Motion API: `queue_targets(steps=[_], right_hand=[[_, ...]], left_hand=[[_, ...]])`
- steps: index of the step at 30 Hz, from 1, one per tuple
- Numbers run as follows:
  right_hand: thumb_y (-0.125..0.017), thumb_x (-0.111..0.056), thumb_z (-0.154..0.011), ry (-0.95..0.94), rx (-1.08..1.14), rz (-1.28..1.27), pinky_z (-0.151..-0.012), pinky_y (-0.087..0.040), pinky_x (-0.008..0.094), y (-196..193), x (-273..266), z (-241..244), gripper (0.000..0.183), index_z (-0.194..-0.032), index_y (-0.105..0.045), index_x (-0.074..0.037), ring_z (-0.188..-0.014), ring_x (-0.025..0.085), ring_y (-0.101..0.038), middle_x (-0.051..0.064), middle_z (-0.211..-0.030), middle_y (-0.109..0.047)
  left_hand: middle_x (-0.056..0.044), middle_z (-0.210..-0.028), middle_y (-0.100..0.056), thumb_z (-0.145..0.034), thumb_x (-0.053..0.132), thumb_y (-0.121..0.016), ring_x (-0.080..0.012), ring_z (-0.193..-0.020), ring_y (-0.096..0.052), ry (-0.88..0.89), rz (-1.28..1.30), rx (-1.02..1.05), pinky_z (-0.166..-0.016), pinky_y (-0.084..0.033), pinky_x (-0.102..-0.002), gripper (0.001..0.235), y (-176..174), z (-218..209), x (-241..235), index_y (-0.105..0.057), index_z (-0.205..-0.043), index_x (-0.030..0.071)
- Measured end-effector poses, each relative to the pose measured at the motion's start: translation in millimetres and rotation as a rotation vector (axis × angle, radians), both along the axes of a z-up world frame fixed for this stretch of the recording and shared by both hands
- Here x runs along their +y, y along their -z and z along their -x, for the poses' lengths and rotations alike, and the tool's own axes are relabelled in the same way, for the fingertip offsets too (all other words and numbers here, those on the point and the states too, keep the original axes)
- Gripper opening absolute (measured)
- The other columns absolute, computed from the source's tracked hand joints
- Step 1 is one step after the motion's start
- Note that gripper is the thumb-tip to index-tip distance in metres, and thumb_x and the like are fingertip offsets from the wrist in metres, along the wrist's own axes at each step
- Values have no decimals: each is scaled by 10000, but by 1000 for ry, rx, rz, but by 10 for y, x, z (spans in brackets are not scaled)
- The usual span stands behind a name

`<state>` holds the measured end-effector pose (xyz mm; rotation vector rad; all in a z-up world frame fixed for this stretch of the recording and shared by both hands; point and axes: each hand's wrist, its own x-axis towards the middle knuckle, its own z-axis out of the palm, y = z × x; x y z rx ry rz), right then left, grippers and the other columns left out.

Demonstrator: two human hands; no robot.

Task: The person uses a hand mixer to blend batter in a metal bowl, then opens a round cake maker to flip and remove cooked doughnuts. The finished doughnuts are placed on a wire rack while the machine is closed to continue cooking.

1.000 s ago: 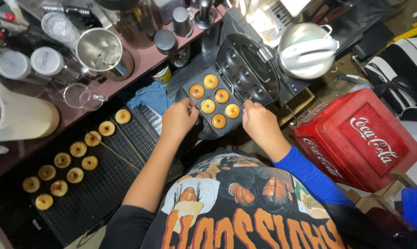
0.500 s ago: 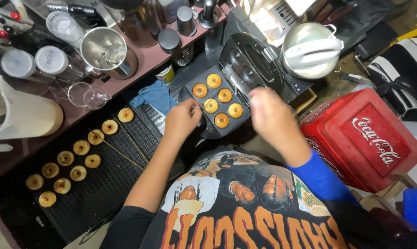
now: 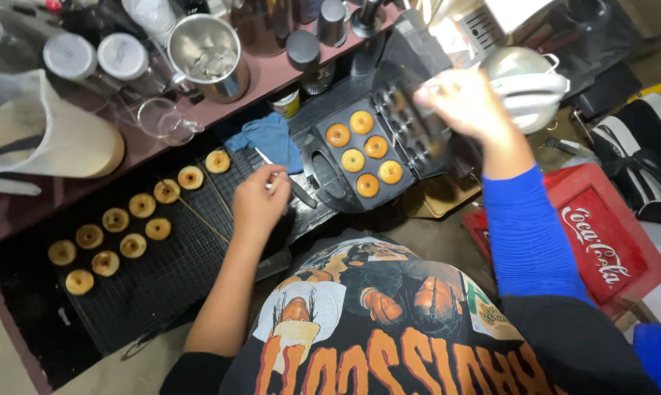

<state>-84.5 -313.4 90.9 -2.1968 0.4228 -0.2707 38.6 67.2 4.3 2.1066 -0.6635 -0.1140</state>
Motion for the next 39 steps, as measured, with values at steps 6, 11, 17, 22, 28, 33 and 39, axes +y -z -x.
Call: queue_targets(steps=[6,11,17,22,28,33,39], right_hand=[[-782,-220,-810,-222,-33,258,-675,-572,442,561,1434,-429,207,-849,-746,-19,-758,381,-717,202,-819,-729],[-678,-222,-896,-139,226,328,-678,-562,535,1109,2106,-593,307,-972,-613,68,-708,488,-686,303,-750,-680],[-674,-288,-935,-57,179,225,-707,-571,519,1196,2198,-463,340,-997,-648,45,-760,484,-696,313,-784,-685],[-686,-261,-916,-32,149,303,-722,-570,520,1253,2320,-423,380,-1134,-606,40,-785,477,-703,296,-822,-707],[-746,-244,-862,-18,275,556,-644,-573,479,1391,2414,-426,430,-1125,-525,15,-749,401,-720,211,-826,-718],[-753,-220,-844,24,233,603,-603,-569,459,1480,2459,-426,395,-1074,-519,2,-718,368,-717,182,-820,-705],[-756,-216,-834,55,259,573,-613,-568,471,1472,2473,-444,409,-1079,-513,3,-738,371,-717,172,-825,-710]], left_hand=[[-87,-824,-748,-933,212,-728,-177,-702,-724,-208,71,74,-665,-558,-308,183,-58,-24,436,-761,-1063,88],[-82,-800,-734,-939,177,-722,-134,-682,-692,-279,160,100,-648,-547,-281,177,-78,-32,721,-752,-1066,57],[-80,-818,-743,-940,171,-724,-119,-692,-696,-295,196,90,-655,-548,-275,171,-11,16,1085,-752,-1064,57],[-80,-840,-751,-934,166,-723,-138,-672,-681,-279,195,92,-640,-540,-279,171,-33,-29,1339,-754,-1065,61],[-83,-846,-753,-919,188,-720,-148,-696,-711,-235,186,87,-649,-552,-282,187,-45,-65,1481,-759,-1060,71],[-90,-841,-754,-904,213,-703,-186,-709,-734,-180,106,135,-658,-561,-303,207,14,-77,1491,-751,-1056,82],[-100,-856,-718,-951,182,-618,-223,-740,-708,-97,43,274,-706,-555,-343,236,387,-77,1416,-685,-1155,84]])
